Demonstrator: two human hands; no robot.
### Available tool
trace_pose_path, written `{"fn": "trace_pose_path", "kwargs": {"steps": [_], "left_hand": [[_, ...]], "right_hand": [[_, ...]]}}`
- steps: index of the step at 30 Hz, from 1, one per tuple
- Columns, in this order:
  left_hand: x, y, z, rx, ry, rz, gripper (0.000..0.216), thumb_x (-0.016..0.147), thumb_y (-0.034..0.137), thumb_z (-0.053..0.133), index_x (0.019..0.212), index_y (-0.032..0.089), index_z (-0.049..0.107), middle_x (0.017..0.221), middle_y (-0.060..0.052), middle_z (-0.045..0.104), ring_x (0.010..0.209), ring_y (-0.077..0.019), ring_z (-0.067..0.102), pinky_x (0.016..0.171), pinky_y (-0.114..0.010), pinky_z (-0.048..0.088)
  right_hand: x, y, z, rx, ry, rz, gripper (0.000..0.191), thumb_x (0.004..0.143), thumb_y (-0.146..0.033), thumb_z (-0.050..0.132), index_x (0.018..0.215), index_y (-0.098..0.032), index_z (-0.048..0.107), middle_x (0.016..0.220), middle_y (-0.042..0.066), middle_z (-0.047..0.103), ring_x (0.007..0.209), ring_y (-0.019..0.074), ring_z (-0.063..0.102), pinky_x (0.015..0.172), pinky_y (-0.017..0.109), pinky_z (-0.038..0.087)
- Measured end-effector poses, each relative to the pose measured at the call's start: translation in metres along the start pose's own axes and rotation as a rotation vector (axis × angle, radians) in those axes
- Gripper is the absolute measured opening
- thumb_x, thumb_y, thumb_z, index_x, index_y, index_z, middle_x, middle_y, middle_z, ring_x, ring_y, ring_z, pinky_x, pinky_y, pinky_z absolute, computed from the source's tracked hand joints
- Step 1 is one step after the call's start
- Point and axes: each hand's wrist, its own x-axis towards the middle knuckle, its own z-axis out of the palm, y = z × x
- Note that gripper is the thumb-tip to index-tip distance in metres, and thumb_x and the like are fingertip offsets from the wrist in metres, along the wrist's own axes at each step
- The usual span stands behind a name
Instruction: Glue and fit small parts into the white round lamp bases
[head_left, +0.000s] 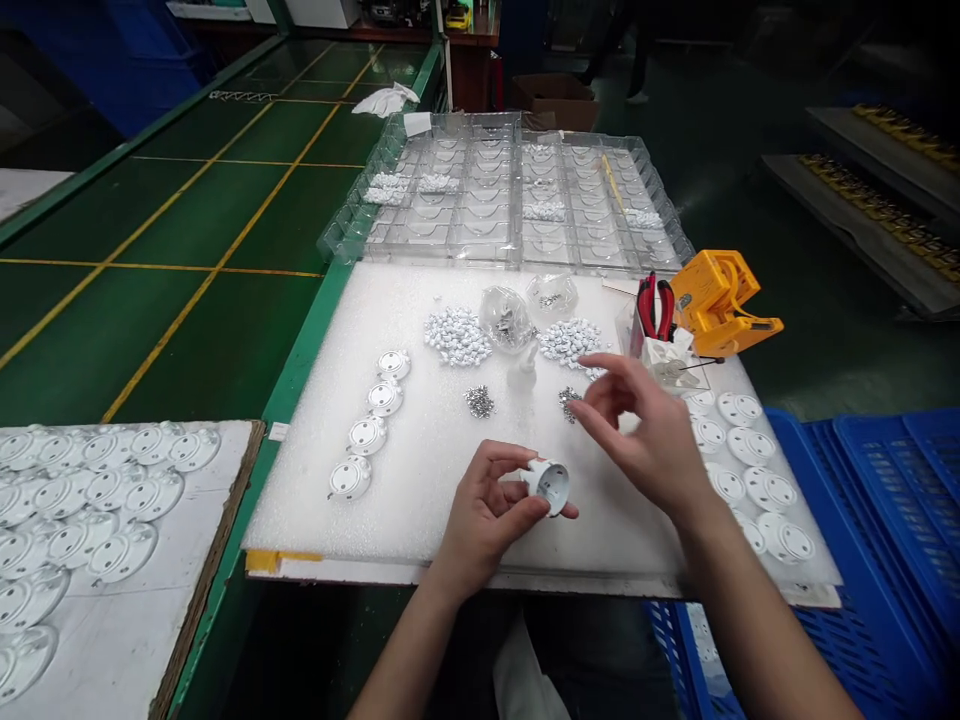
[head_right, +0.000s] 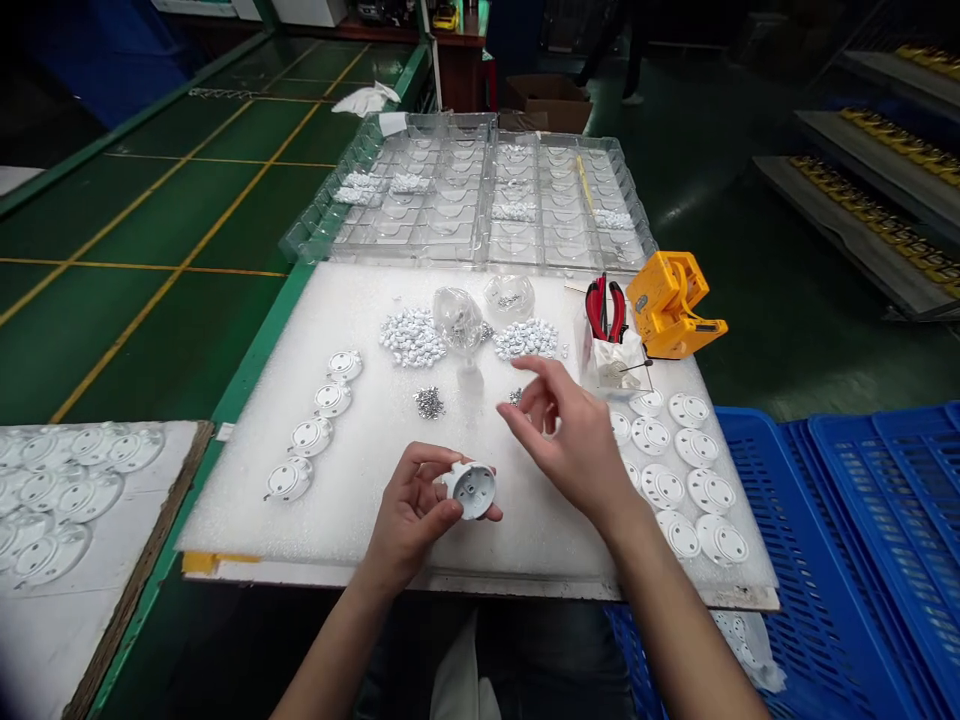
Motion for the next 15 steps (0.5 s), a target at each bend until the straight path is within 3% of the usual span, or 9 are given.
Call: {"fn": "trace_pose_path", "kwargs": {"steps": [3, 5, 7, 9, 12, 15], "left_hand": [[0.002, -0.002, -0.001, -0.029, 0.008, 0.029, 0.043, 0.077, 0.041, 0.088, 0.101, 0.022, 0.060, 0.099, -0.003, 0.071, 0.066, -0.0199, 0.078, 0.074, -0.034, 0.061], [0.001, -0.004, -0.002, -0.033, 0.009, 0.028, 0.043, 0.077, 0.042, 0.088, 0.102, 0.021, 0.059, 0.099, -0.004, 0.071, 0.067, -0.0207, 0.079, 0.074, -0.035, 0.062], [0.001, -0.006, -0.004, -0.031, 0.027, 0.025, 0.044, 0.077, 0.043, 0.088, 0.102, 0.021, 0.060, 0.098, -0.004, 0.072, 0.069, -0.0215, 0.079, 0.074, -0.035, 0.062], [0.002, -0.006, -0.005, -0.041, 0.044, 0.020, 0.046, 0.076, 0.045, 0.088, 0.102, 0.021, 0.059, 0.097, -0.004, 0.073, 0.070, -0.0223, 0.079, 0.073, -0.035, 0.061], [0.001, -0.001, -0.003, -0.084, 0.069, 0.004, 0.050, 0.074, 0.048, 0.089, 0.102, 0.021, 0.058, 0.092, -0.004, 0.075, 0.067, -0.0216, 0.078, 0.068, -0.032, 0.060], [-0.003, 0.005, 0.004, -0.186, 0.162, -0.046, 0.048, 0.076, 0.049, 0.088, 0.101, 0.021, 0.057, 0.092, -0.004, 0.078, 0.066, -0.0176, 0.077, 0.067, -0.028, 0.060]], "right_hand": [[0.033, 0.002, 0.018, -0.182, -0.067, -0.001, 0.035, 0.085, -0.029, 0.076, 0.117, -0.022, 0.064, 0.072, -0.003, 0.058, 0.058, 0.0137, 0.054, 0.056, 0.027, 0.043], [0.047, 0.003, 0.026, -0.234, -0.114, -0.047, 0.013, 0.083, -0.023, 0.075, 0.094, -0.022, 0.066, 0.073, -0.002, 0.058, 0.060, 0.0135, 0.052, 0.057, 0.027, 0.042], [0.051, 0.001, 0.024, -0.180, -0.109, -0.068, 0.013, 0.085, -0.022, 0.071, 0.077, -0.021, 0.060, 0.073, -0.001, 0.056, 0.062, 0.0132, 0.053, 0.058, 0.026, 0.044], [0.046, -0.002, 0.016, 0.007, -0.076, -0.036, 0.017, 0.087, -0.029, 0.069, 0.077, -0.022, 0.058, 0.080, 0.001, 0.060, 0.069, 0.0143, 0.058, 0.059, 0.025, 0.049], [0.029, -0.005, 0.001, 0.449, -0.103, 0.077, 0.027, 0.088, -0.045, 0.071, 0.094, -0.022, 0.057, 0.099, 0.007, 0.070, 0.077, 0.0179, 0.069, 0.061, 0.027, 0.056], [0.012, -0.004, -0.007, 0.809, -0.115, 0.202, 0.039, 0.085, -0.051, 0.073, 0.100, -0.025, 0.049, 0.086, 0.004, 0.074, 0.052, 0.0149, 0.063, 0.047, 0.027, 0.052]]}}
